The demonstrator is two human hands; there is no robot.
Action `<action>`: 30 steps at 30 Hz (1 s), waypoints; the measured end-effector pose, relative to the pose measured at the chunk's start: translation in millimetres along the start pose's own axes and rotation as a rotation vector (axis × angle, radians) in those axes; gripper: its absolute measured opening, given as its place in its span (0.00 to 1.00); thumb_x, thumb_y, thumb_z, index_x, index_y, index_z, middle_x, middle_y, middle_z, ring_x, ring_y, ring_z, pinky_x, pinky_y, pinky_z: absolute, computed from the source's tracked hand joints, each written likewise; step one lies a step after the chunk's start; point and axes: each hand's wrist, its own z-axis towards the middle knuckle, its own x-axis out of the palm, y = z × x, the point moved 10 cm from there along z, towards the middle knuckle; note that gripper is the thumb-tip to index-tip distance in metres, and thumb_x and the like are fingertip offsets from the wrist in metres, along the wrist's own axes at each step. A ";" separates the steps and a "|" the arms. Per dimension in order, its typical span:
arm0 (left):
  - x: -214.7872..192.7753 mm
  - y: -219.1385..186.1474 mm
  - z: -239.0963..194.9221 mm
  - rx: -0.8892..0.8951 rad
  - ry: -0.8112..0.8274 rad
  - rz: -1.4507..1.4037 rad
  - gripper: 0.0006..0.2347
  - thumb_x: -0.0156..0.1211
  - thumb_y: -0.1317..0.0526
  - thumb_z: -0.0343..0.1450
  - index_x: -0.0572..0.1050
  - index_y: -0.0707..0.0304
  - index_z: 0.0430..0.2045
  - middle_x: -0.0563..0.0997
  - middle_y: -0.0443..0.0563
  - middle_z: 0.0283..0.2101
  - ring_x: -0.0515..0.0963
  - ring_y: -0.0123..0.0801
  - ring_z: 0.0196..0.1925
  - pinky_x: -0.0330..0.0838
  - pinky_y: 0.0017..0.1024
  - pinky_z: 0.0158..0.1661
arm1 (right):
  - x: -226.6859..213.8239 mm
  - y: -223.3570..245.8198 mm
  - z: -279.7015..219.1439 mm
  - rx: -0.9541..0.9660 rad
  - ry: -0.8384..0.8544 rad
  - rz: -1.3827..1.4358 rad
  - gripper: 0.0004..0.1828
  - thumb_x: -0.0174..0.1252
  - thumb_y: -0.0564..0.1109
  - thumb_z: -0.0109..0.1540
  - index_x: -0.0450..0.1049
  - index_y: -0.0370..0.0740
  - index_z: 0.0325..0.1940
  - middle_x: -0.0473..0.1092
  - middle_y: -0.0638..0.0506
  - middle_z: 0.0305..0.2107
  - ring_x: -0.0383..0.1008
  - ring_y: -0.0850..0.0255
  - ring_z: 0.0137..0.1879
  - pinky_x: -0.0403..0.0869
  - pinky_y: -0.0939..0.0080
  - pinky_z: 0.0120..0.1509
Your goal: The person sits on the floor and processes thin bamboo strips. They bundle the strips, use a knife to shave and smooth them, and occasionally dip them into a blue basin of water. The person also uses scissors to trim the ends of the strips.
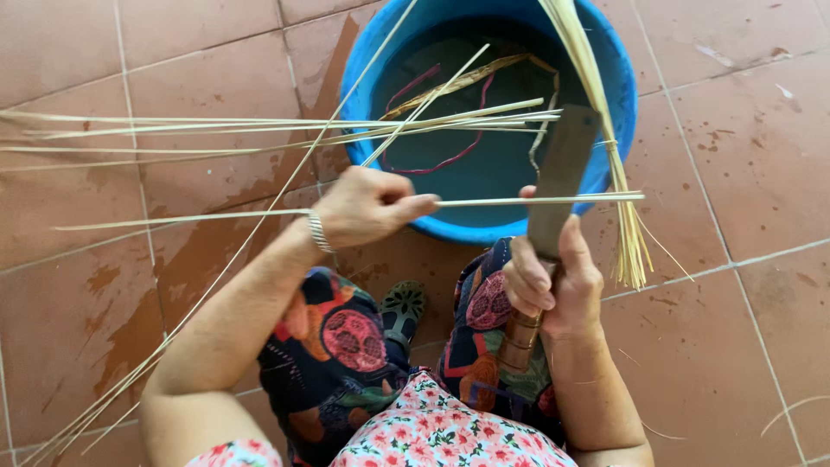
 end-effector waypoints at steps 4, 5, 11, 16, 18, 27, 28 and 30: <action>-7.9 9.5 -7.8 0.016 -0.074 -0.046 0.18 0.69 0.50 0.70 0.79 0.66 0.16 0.70 0.43 0.13 0.64 0.16 0.18 0.61 0.24 0.19 | -1.0 6.3 -2.3 -0.034 0.012 -0.066 0.33 0.39 0.63 0.74 0.56 0.41 0.76 0.57 0.56 0.16 0.51 0.71 0.14 0.55 0.68 0.16; -7.0 11.2 -9.7 -0.012 -0.077 -0.056 0.18 0.69 0.50 0.70 0.79 0.66 0.15 0.69 0.43 0.12 0.63 0.16 0.18 0.60 0.25 0.18 | 0.9 5.3 -1.4 -0.037 0.015 -0.089 0.34 0.39 0.64 0.74 0.56 0.40 0.77 0.57 0.56 0.15 0.51 0.71 0.14 0.55 0.69 0.16; 6.8 -12.1 -4.5 -0.068 -0.032 -0.042 0.20 0.69 0.49 0.69 0.78 0.66 0.11 0.68 0.41 0.09 0.63 0.16 0.15 0.57 0.25 0.16 | 21.9 -28.7 2.0 0.181 0.078 -0.213 0.34 0.41 0.64 0.72 0.55 0.43 0.77 0.57 0.55 0.14 0.51 0.70 0.13 0.57 0.68 0.15; 19.8 -17.9 4.3 -0.108 -0.038 -0.170 0.24 0.69 0.46 0.69 0.76 0.69 0.08 0.68 0.41 0.10 0.61 0.16 0.16 0.54 0.25 0.16 | 27.1 -36.8 4.8 0.220 0.088 -0.300 0.34 0.42 0.63 0.72 0.55 0.44 0.77 0.57 0.54 0.13 0.52 0.69 0.14 0.58 0.68 0.16; 19.5 -16.7 4.1 -0.108 -0.028 -0.126 0.23 0.69 0.47 0.69 0.77 0.69 0.10 0.67 0.42 0.11 0.62 0.17 0.17 0.54 0.26 0.17 | 24.0 -36.2 5.7 0.238 0.071 -0.279 0.33 0.42 0.62 0.72 0.56 0.43 0.77 0.56 0.55 0.14 0.52 0.69 0.14 0.57 0.68 0.15; -23.4 11.7 -11.4 -0.016 -0.143 -0.095 0.13 0.69 0.53 0.70 0.83 0.66 0.24 0.73 0.41 0.16 0.67 0.16 0.21 0.63 0.22 0.22 | 11.9 -4.0 1.6 0.086 0.035 -0.073 0.32 0.39 0.61 0.74 0.52 0.47 0.79 0.58 0.55 0.16 0.51 0.70 0.14 0.55 0.70 0.16; -25.3 14.2 -14.8 -0.032 -0.157 -0.101 0.12 0.70 0.54 0.70 0.84 0.66 0.24 0.72 0.42 0.15 0.66 0.16 0.20 0.62 0.23 0.21 | 12.7 -4.2 1.5 0.076 0.040 -0.086 0.32 0.38 0.61 0.74 0.52 0.47 0.79 0.58 0.55 0.16 0.51 0.70 0.14 0.55 0.70 0.16; -22.5 13.0 -17.2 -0.048 -0.177 -0.082 0.12 0.70 0.54 0.69 0.84 0.66 0.23 0.72 0.41 0.15 0.66 0.16 0.19 0.61 0.23 0.20 | 15.3 -3.7 2.6 0.064 0.057 -0.120 0.33 0.38 0.62 0.74 0.51 0.47 0.80 0.58 0.55 0.16 0.50 0.70 0.14 0.55 0.70 0.15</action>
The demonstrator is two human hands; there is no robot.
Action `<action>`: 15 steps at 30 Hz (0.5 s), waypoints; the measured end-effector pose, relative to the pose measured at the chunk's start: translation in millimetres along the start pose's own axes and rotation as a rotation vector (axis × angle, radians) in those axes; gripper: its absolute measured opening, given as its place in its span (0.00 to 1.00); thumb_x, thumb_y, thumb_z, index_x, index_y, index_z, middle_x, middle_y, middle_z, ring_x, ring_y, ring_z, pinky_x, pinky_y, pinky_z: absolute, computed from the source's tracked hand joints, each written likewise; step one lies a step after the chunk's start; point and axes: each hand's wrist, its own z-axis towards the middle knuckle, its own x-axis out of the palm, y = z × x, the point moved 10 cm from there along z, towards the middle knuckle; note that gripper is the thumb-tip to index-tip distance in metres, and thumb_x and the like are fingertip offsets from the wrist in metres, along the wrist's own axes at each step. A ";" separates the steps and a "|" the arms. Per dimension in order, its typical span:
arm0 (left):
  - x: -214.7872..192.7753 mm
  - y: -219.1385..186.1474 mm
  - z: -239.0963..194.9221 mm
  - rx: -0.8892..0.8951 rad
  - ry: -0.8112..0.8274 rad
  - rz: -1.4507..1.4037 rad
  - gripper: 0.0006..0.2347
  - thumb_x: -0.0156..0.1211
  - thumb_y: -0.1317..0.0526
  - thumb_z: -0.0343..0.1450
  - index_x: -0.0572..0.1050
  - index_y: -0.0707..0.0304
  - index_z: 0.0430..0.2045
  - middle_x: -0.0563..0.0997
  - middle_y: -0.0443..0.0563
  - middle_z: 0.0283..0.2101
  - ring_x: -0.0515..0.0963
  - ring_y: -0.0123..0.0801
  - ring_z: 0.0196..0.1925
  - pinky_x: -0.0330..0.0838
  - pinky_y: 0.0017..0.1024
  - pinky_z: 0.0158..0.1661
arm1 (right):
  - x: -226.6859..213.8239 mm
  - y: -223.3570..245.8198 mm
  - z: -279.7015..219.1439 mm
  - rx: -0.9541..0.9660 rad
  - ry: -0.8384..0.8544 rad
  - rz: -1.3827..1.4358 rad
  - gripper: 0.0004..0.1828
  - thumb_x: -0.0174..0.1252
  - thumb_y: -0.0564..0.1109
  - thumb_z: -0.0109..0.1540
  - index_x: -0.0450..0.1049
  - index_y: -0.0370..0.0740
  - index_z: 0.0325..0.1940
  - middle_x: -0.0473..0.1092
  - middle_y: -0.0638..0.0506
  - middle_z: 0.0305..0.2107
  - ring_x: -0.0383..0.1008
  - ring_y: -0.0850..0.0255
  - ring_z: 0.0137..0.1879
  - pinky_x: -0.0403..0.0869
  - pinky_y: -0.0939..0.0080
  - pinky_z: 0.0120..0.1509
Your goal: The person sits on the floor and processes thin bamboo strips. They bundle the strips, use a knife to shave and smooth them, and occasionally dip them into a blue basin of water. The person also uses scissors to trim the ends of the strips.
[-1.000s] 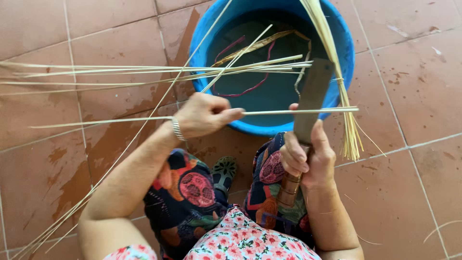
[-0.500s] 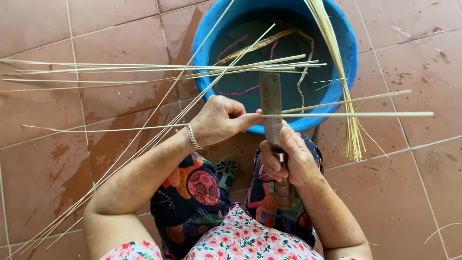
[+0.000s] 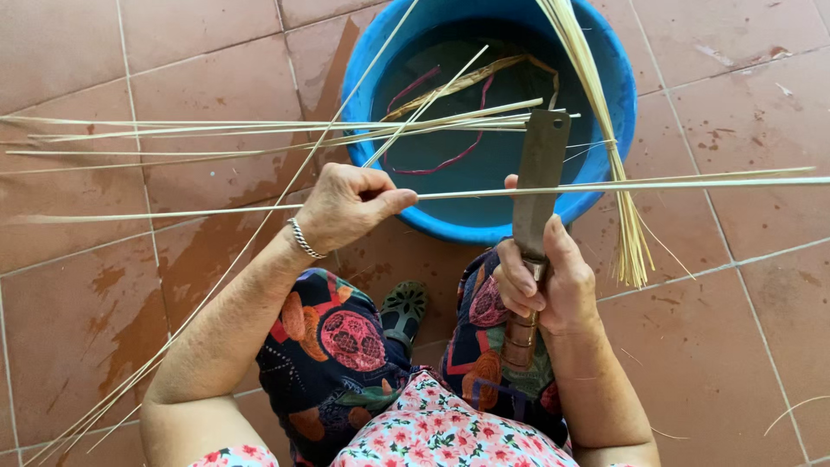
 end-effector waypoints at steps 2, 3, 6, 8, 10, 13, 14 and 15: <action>3.2 -3.7 -0.3 -0.008 -0.005 0.013 0.13 0.71 0.54 0.69 0.84 0.66 0.22 0.72 0.41 0.14 0.66 0.16 0.18 0.61 0.23 0.19 | 2.0 -1.6 1.3 0.017 0.008 -0.033 0.33 0.38 0.62 0.74 0.50 0.46 0.80 0.58 0.55 0.15 0.50 0.70 0.13 0.55 0.69 0.15; 5.6 -5.2 -1.3 -0.014 0.004 0.016 0.13 0.71 0.54 0.69 0.84 0.66 0.21 0.72 0.41 0.13 0.66 0.17 0.17 0.60 0.23 0.19 | 2.8 -2.8 1.1 0.024 0.010 -0.048 0.33 0.39 0.62 0.74 0.50 0.46 0.80 0.57 0.55 0.15 0.49 0.70 0.13 0.55 0.69 0.15; 14.0 -7.7 -0.1 -0.018 0.015 -0.019 0.13 0.71 0.54 0.69 0.83 0.66 0.21 0.72 0.40 0.13 0.66 0.16 0.17 0.60 0.23 0.19 | 7.9 -8.1 1.0 0.043 0.043 -0.026 0.34 0.39 0.62 0.74 0.50 0.45 0.80 0.57 0.55 0.15 0.49 0.70 0.13 0.56 0.68 0.16; 19.7 -3.6 1.6 -0.048 0.040 -0.046 0.14 0.70 0.54 0.69 0.83 0.67 0.21 0.72 0.41 0.14 0.66 0.17 0.18 0.61 0.23 0.20 | 9.7 -7.4 1.8 0.032 0.045 -0.013 0.34 0.39 0.61 0.74 0.51 0.44 0.80 0.57 0.55 0.15 0.49 0.70 0.13 0.56 0.68 0.16; 27.2 3.7 2.1 -0.111 0.096 -0.066 0.14 0.69 0.53 0.70 0.83 0.67 0.21 0.73 0.44 0.16 0.67 0.19 0.20 0.61 0.24 0.21 | 10.2 -6.0 2.6 0.030 0.032 -0.027 0.33 0.39 0.61 0.74 0.52 0.43 0.79 0.57 0.54 0.15 0.50 0.70 0.14 0.56 0.68 0.16; 25.3 -27.1 13.3 0.125 0.058 0.002 0.11 0.68 0.54 0.72 0.83 0.65 0.33 0.80 0.48 0.29 0.76 0.24 0.27 0.71 0.26 0.27 | 5.0 0.2 7.2 0.049 -0.023 -0.085 0.32 0.40 0.60 0.74 0.53 0.43 0.78 0.57 0.55 0.16 0.51 0.71 0.14 0.56 0.69 0.16; 14.8 -53.2 9.9 0.312 -0.065 0.137 0.12 0.67 0.54 0.71 0.81 0.66 0.38 0.80 0.51 0.34 0.78 0.31 0.33 0.72 0.29 0.33 | 1.9 2.3 9.5 0.066 -0.047 -0.098 0.32 0.40 0.60 0.73 0.54 0.43 0.78 0.57 0.54 0.16 0.51 0.71 0.14 0.56 0.70 0.16; 7.5 -81.8 1.7 0.505 -0.187 0.271 0.15 0.67 0.54 0.71 0.78 0.66 0.43 0.79 0.55 0.40 0.80 0.39 0.39 0.74 0.33 0.38 | -1.2 4.9 13.1 0.077 -0.072 -0.113 0.32 0.40 0.60 0.73 0.54 0.43 0.77 0.57 0.54 0.16 0.52 0.71 0.14 0.56 0.70 0.16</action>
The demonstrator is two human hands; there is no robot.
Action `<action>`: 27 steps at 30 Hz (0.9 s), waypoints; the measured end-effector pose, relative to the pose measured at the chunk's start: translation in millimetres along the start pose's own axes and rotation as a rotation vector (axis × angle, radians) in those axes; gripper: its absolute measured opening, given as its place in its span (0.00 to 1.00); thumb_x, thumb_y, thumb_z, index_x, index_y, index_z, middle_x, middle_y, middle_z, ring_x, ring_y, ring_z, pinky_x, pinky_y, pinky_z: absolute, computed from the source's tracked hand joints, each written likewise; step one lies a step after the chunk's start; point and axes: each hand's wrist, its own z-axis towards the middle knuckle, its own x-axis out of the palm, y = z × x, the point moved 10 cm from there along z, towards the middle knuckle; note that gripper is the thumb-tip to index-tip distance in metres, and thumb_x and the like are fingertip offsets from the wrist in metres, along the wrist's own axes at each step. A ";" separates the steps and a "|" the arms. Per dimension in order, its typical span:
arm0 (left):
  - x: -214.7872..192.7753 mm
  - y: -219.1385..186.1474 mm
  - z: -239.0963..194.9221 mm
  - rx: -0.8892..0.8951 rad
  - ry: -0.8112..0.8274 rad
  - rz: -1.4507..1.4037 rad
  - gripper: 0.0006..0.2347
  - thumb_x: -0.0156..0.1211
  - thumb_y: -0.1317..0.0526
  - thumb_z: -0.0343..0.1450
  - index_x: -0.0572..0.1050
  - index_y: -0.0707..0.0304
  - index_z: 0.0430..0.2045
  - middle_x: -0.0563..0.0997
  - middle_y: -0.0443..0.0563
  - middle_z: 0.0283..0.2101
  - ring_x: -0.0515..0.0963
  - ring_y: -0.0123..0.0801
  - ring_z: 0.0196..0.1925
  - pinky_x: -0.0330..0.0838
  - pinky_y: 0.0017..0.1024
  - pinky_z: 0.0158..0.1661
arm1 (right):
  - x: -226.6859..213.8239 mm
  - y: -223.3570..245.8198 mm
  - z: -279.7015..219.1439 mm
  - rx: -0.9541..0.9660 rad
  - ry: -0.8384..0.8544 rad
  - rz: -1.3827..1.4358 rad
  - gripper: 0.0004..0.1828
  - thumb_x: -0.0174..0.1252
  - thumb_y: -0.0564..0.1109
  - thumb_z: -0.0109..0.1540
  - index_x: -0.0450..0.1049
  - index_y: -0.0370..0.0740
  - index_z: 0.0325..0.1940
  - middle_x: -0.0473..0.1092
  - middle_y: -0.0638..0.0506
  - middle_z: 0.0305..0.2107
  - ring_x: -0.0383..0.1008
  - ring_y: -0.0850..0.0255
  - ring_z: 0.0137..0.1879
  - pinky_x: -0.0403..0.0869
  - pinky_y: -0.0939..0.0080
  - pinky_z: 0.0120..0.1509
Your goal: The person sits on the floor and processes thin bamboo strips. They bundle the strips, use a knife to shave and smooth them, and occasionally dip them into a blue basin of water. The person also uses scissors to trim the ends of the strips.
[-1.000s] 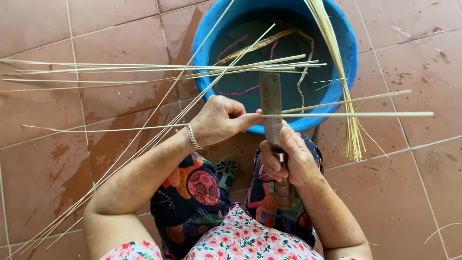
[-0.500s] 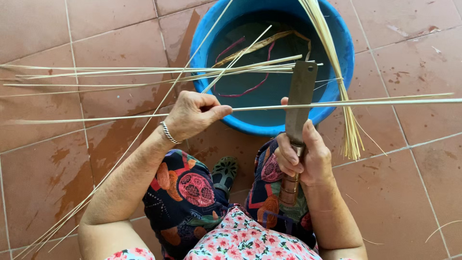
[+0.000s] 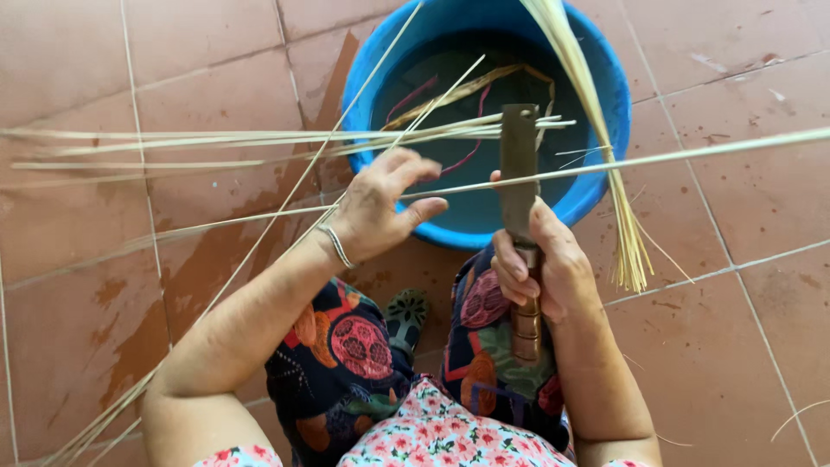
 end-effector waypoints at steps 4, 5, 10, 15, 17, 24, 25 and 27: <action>-0.9 -57.8 32.0 0.298 -0.109 0.057 0.19 0.65 0.53 0.76 0.71 0.65 0.55 0.79 0.57 0.48 0.84 0.45 0.45 0.80 0.35 0.46 | -9.6 -4.4 11.1 0.059 -0.006 -0.090 0.26 0.41 0.59 0.73 0.61 0.38 0.66 0.60 0.53 0.17 0.55 0.69 0.16 0.60 0.68 0.18; 11.6 -66.3 40.3 0.310 -0.096 0.092 0.19 0.66 0.53 0.75 0.71 0.67 0.52 0.78 0.58 0.45 0.83 0.44 0.42 0.80 0.34 0.43 | -11.9 -9.9 15.6 0.084 -0.002 -0.105 0.24 0.41 0.59 0.74 0.62 0.34 0.59 0.62 0.51 0.19 0.56 0.68 0.16 0.61 0.67 0.18; 57.8 -65.4 69.5 0.342 0.025 0.203 0.08 0.60 0.64 0.72 0.74 0.67 0.42 0.78 0.55 0.38 0.84 0.40 0.35 0.79 0.32 0.34 | -22.4 -8.3 27.2 0.085 -0.040 -0.204 0.18 0.42 0.55 0.75 0.64 0.36 0.50 0.61 0.52 0.17 0.56 0.68 0.14 0.60 0.67 0.16; 54.8 -22.4 72.0 0.241 -0.032 0.091 0.04 0.59 0.70 0.76 0.69 0.67 0.34 0.76 0.52 0.28 0.80 0.32 0.24 0.77 0.28 0.26 | -27.8 -14.1 43.2 0.159 0.026 -0.129 0.16 0.38 0.54 0.74 0.64 0.43 0.56 0.60 0.55 0.16 0.55 0.70 0.14 0.59 0.69 0.16; 36.1 -11.6 66.1 0.217 -0.144 0.022 0.05 0.59 0.71 0.74 0.68 0.66 0.34 0.75 0.51 0.26 0.80 0.33 0.25 0.78 0.28 0.28 | -33.0 -17.7 50.3 0.164 0.021 -0.117 0.15 0.37 0.54 0.75 0.64 0.43 0.55 0.60 0.55 0.16 0.54 0.70 0.15 0.58 0.69 0.17; -5.6 30.9 47.0 0.029 -0.258 -0.139 0.01 0.51 0.70 0.77 0.67 0.68 0.37 0.81 0.53 0.27 0.85 0.30 0.28 0.78 0.27 0.29 | -52.7 -7.4 66.8 0.107 0.037 -0.121 0.25 0.36 0.58 0.74 0.62 0.46 0.70 0.57 0.58 0.16 0.52 0.71 0.15 0.58 0.68 0.17; -12.1 37.3 41.8 0.030 -0.272 -0.177 0.01 0.48 0.70 0.79 0.67 0.69 0.39 0.83 0.53 0.30 0.87 0.30 0.31 0.80 0.26 0.32 | -55.6 -7.7 66.6 0.112 0.025 -0.113 0.26 0.36 0.58 0.74 0.61 0.46 0.72 0.57 0.58 0.16 0.52 0.72 0.16 0.58 0.68 0.18; -21.8 57.2 28.5 -0.074 -0.303 -0.267 0.03 0.47 0.69 0.80 0.68 0.69 0.38 0.85 0.56 0.31 0.89 0.32 0.33 0.82 0.28 0.34 | -63.8 -4.7 66.1 0.113 0.003 -0.105 0.28 0.36 0.59 0.75 0.59 0.47 0.76 0.56 0.59 0.17 0.51 0.72 0.17 0.58 0.69 0.20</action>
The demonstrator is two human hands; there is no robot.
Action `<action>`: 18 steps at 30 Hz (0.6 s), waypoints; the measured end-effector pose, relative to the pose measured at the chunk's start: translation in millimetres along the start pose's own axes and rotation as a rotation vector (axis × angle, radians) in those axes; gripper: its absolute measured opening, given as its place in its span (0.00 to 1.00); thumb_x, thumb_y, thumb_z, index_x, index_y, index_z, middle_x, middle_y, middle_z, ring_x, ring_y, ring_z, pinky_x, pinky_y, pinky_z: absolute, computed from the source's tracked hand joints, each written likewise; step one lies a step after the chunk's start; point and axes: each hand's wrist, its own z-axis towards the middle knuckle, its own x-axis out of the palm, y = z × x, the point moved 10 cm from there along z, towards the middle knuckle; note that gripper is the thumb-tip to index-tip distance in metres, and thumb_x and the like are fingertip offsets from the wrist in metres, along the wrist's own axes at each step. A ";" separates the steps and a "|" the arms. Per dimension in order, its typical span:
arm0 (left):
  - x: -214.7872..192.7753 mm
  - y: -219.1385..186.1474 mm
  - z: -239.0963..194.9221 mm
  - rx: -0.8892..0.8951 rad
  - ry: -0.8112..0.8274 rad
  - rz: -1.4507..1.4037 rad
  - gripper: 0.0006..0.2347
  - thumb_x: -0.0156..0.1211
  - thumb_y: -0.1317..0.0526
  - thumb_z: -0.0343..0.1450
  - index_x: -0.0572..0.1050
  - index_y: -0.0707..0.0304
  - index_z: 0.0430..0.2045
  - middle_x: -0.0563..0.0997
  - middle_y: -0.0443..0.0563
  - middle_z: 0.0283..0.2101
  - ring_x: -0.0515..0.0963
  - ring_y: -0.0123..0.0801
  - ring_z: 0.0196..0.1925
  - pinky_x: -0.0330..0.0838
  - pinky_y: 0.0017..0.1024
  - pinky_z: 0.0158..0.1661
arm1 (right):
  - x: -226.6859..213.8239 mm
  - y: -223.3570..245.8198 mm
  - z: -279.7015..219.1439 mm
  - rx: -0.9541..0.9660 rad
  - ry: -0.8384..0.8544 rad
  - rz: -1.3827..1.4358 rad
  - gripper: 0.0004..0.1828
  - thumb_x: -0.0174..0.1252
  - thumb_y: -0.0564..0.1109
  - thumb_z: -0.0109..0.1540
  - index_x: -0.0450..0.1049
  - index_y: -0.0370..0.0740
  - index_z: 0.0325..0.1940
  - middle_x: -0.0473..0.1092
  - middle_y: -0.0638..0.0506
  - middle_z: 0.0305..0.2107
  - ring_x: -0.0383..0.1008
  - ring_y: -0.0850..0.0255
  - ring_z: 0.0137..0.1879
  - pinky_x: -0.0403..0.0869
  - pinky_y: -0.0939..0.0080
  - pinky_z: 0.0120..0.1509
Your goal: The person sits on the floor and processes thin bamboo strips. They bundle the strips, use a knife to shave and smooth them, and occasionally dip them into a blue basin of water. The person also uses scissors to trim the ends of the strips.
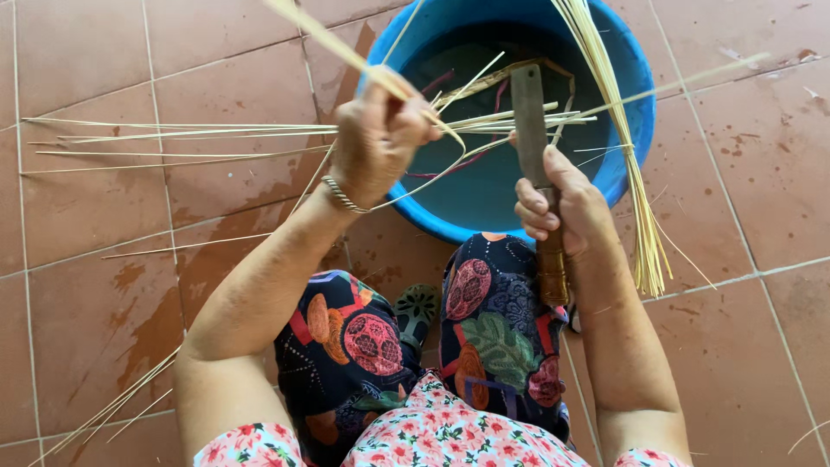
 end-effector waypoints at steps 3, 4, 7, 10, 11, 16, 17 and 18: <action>-29.0 24.1 -10.0 -0.137 -0.059 -0.173 0.03 0.45 0.69 0.80 0.67 0.71 0.39 0.85 0.60 0.33 0.90 0.36 0.34 0.83 0.30 0.35 | -12.4 -3.9 2.9 -0.005 0.021 0.047 0.28 0.35 0.61 0.74 0.58 0.49 0.75 0.54 0.60 0.16 0.51 0.73 0.16 0.58 0.69 0.20; -39.8 31.7 -14.0 -0.180 -0.078 -0.239 0.03 0.45 0.69 0.80 0.66 0.71 0.39 0.84 0.61 0.33 0.90 0.38 0.34 0.83 0.31 0.35 | -19.5 -3.8 4.6 -0.021 0.029 0.080 0.28 0.35 0.62 0.75 0.58 0.49 0.75 0.54 0.60 0.17 0.51 0.73 0.17 0.58 0.69 0.20; -82.6 46.6 -29.8 -0.265 -0.208 -0.282 0.02 0.46 0.71 0.79 0.66 0.71 0.37 0.85 0.66 0.34 0.90 0.41 0.34 0.83 0.36 0.35 | -48.9 -1.4 4.5 -0.059 0.033 0.158 0.28 0.35 0.62 0.77 0.58 0.49 0.76 0.53 0.61 0.18 0.51 0.74 0.18 0.57 0.70 0.20; -118.7 56.8 -53.7 -0.335 -0.338 -0.416 0.01 0.47 0.71 0.78 0.64 0.69 0.40 0.82 0.67 0.35 0.88 0.44 0.34 0.84 0.39 0.38 | -81.7 -3.6 -3.1 -0.079 -0.017 0.173 0.26 0.34 0.62 0.78 0.58 0.49 0.76 0.53 0.61 0.19 0.51 0.74 0.19 0.57 0.71 0.22; -130.5 57.9 -61.5 -0.350 -0.359 -0.405 0.01 0.47 0.71 0.79 0.63 0.68 0.40 0.82 0.67 0.35 0.88 0.46 0.34 0.84 0.40 0.38 | -93.4 -3.0 -5.1 -0.087 -0.043 0.162 0.27 0.34 0.62 0.78 0.58 0.49 0.76 0.53 0.61 0.19 0.51 0.75 0.19 0.57 0.71 0.23; -194.1 47.8 -77.0 -0.357 -0.458 -0.397 0.03 0.47 0.69 0.82 0.62 0.67 0.45 0.82 0.69 0.39 0.87 0.50 0.38 0.84 0.43 0.43 | -127.0 11.0 -14.0 -0.177 -0.076 0.223 0.27 0.32 0.62 0.81 0.59 0.46 0.77 0.54 0.60 0.21 0.51 0.74 0.21 0.57 0.72 0.24; -194.2 44.5 -73.7 -0.355 -0.463 -0.429 0.04 0.46 0.70 0.81 0.62 0.67 0.48 0.82 0.69 0.39 0.87 0.50 0.38 0.83 0.43 0.43 | -125.0 16.3 -16.8 -0.204 -0.054 0.241 0.26 0.32 0.62 0.82 0.59 0.45 0.76 0.54 0.60 0.20 0.51 0.74 0.21 0.57 0.72 0.24; -194.4 38.7 -68.5 -0.353 -0.467 -0.462 0.07 0.45 0.70 0.80 0.63 0.68 0.51 0.82 0.69 0.39 0.87 0.50 0.38 0.83 0.43 0.43 | -119.9 22.1 -18.1 -0.231 -0.033 0.259 0.26 0.32 0.62 0.82 0.59 0.44 0.75 0.54 0.60 0.20 0.51 0.73 0.22 0.58 0.72 0.25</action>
